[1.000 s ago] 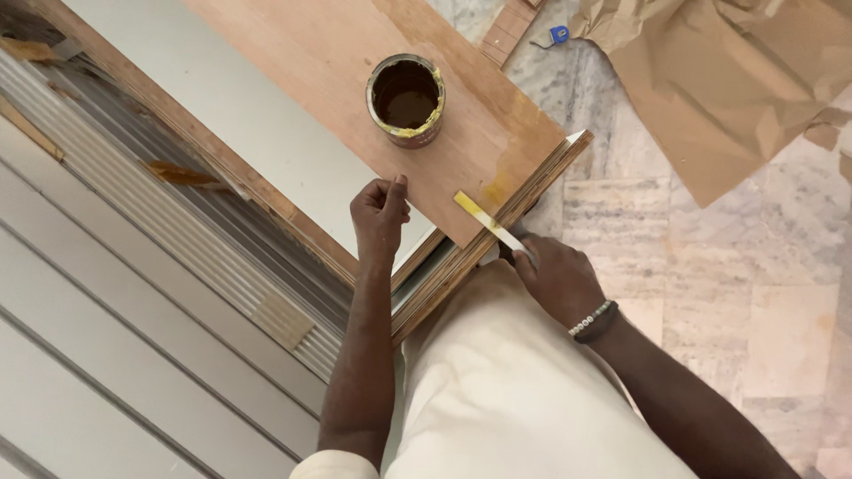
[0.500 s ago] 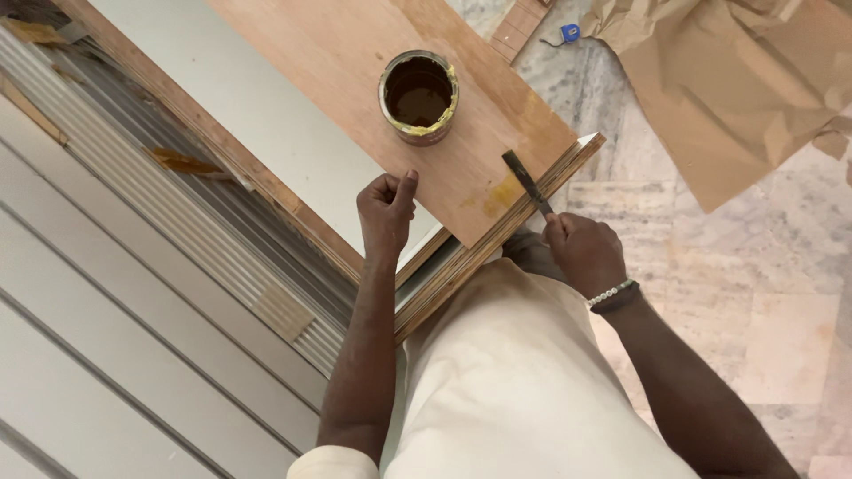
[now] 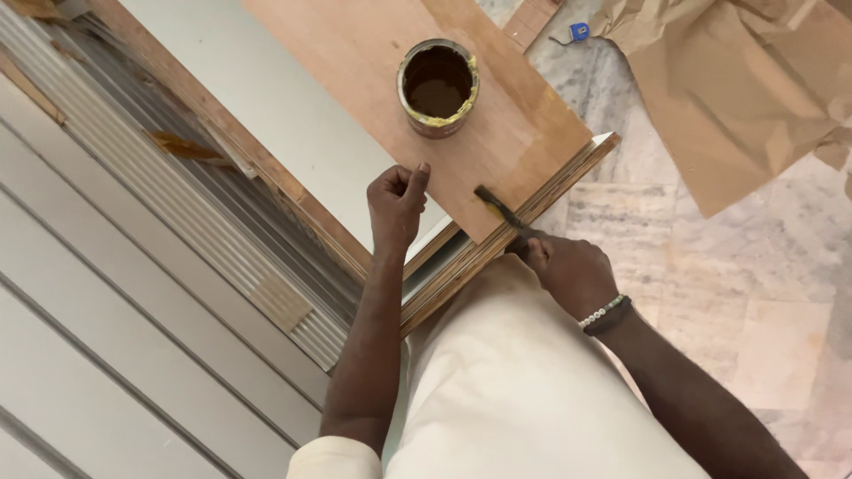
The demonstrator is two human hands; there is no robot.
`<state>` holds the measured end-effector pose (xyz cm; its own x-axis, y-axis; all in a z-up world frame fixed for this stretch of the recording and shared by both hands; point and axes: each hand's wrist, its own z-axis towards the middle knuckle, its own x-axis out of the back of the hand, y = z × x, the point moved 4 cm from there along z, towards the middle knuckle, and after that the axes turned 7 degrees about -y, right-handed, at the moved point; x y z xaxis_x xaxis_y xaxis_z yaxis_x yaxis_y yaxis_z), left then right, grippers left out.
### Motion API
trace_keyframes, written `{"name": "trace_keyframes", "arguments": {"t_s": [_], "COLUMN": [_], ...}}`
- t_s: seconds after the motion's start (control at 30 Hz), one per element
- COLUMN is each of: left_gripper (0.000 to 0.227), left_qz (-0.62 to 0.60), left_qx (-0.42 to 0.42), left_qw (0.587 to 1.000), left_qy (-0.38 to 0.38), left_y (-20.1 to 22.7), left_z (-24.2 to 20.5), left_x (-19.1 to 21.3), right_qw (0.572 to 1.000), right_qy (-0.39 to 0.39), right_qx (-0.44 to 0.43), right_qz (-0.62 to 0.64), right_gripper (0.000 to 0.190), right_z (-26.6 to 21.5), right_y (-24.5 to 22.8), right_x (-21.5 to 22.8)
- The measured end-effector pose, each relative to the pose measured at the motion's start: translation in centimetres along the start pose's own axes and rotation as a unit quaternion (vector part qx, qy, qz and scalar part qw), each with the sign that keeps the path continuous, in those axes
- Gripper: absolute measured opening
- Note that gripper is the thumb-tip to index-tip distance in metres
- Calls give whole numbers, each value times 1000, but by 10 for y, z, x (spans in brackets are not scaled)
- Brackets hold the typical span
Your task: The person applies a brown wood stain to a wooden board using a brush, then switches to applying a white filler paste from a tube onto the same board. The person works on a single board, moving between applying stain and filler.
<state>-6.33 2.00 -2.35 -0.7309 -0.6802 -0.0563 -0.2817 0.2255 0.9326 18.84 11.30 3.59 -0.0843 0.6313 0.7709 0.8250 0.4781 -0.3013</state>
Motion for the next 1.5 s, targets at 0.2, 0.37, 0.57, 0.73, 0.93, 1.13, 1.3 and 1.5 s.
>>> {"name": "trace_keyframes", "arguments": {"t_s": [0.2,0.37,0.57,0.73,0.93,1.13,1.3,1.5], "left_gripper": [40,40,40,40,39,37,38,38], "left_qz": [8,9,6,0,1,4,-3,-6], "left_qx": [9,3,-1,-14,-10,8,-8,-7], "left_qw": [1000,1000,1000,1000,1000,1000,1000,1000], "left_qy": [2,-2,3,1,4,4,5,9], "left_y": [0,-1,-4,-6,-7,-5,-5,-6], "left_z": [0,1,2,3,1,1,0,1], "left_x": [1,1,1,0,0,-1,-1,-2], "right_qw": [999,980,983,993,995,977,956,993], "right_qy": [-30,-26,-45,62,-4,-104,-70,36], "right_qx": [18,145,-12,88,99,60,-38,58], "right_qz": [-28,133,175,41,30,176,281,93], "right_gripper": [37,43,45,40,42,41,48,38], "right_z": [-5,-11,4,-1,-5,-8,2,4], "right_y": [3,3,29,14,2,15,30,16], "right_x": [-21,-16,1,-8,-28,-21,-4,-10]}}
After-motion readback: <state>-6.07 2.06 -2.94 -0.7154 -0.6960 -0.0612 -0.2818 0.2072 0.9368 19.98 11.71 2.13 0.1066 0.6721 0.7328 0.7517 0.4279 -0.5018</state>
